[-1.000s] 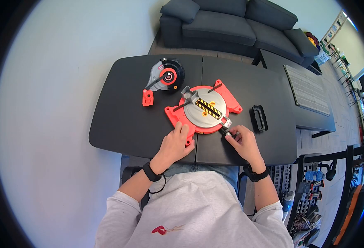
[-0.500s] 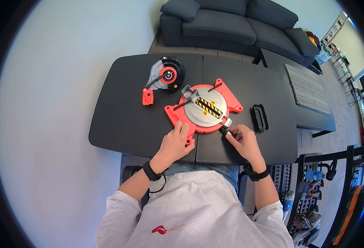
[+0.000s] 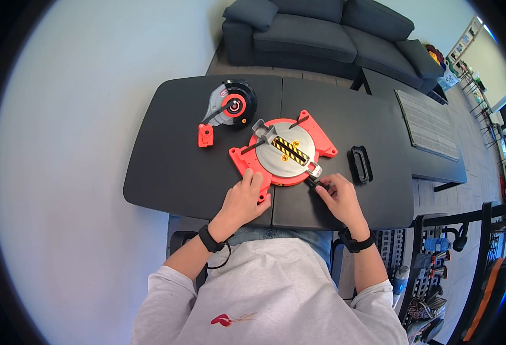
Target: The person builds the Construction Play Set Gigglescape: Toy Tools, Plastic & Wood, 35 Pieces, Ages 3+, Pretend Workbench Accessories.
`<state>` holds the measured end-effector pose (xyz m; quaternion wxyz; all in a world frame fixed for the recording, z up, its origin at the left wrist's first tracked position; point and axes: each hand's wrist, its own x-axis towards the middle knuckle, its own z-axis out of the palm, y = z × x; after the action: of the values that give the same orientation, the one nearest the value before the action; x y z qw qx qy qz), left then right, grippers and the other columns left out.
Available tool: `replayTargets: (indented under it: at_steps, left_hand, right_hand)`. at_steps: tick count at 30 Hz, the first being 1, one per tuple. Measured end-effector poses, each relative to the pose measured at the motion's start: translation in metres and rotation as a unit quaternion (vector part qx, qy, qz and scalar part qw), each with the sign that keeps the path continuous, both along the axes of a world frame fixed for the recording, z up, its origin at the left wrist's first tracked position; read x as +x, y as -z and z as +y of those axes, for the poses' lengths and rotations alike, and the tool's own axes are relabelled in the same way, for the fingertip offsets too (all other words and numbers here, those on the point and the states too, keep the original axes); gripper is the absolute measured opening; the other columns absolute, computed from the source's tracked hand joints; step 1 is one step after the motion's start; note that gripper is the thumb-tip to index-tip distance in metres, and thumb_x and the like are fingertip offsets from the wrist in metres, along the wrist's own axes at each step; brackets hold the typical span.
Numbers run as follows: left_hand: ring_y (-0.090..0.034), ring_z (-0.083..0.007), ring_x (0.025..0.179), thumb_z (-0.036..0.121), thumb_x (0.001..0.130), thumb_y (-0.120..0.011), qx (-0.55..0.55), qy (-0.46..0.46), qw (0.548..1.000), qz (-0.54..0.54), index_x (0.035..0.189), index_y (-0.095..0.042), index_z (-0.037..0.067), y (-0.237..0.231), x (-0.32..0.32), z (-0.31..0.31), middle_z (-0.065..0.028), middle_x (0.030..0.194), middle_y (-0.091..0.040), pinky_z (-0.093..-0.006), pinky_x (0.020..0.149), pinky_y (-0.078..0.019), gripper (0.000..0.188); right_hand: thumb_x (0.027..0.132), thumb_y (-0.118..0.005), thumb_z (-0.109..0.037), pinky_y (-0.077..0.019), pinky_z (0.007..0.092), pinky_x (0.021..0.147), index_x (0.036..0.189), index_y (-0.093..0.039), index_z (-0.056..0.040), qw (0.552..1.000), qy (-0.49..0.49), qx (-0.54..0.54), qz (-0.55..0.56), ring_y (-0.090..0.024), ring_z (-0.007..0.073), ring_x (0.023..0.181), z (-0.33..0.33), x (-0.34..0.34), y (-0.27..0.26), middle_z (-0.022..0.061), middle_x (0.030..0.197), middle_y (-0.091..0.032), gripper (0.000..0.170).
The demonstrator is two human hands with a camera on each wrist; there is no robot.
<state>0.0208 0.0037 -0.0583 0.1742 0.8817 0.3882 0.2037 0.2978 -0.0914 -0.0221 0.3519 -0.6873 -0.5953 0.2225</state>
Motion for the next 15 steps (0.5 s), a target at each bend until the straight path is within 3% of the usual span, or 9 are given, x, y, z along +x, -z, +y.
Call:
replayTargets:
  at_steps: [10, 15]
  left_hand:
    - [-0.069, -0.0438, 0.082, 0.024, 0.086, -0.079, 0.0, 0.001, 1.0, -0.003, 0.111, -0.047, 0.001, 0.001, 0.0, 0.0, -0.0219, 0.109, -0.051, -0.0494, 0.065, -0.0611, 0.047]
    - [-0.069, -0.0441, 0.081, 0.024, 0.086, -0.08, -0.001, 0.002, 1.0, -0.002, 0.11, -0.047, 0.001, 0.0, 0.0, 0.0, -0.0223, 0.109, -0.051, -0.0496, 0.065, -0.0612, 0.047]
  right_hand:
    - [0.097, -0.073, -0.007, -0.0563, 0.0355, 0.068, 0.112, -0.072, 0.0024, 0.999, 0.0, 0.035, -0.008, -0.069, 0.0247, 0.072, 0.001, 0.002, 0.01, 0.0151, 0.098, -0.068, 0.018]
    - [0.093, -0.079, -0.009, -0.0571, 0.0343, 0.068, 0.114, -0.07, 0.001, 1.0, -0.001, -0.009, 0.011, -0.069, 0.0227, 0.074, 0.0, -0.001, -0.002, 0.0135, 0.099, -0.067, 0.025]
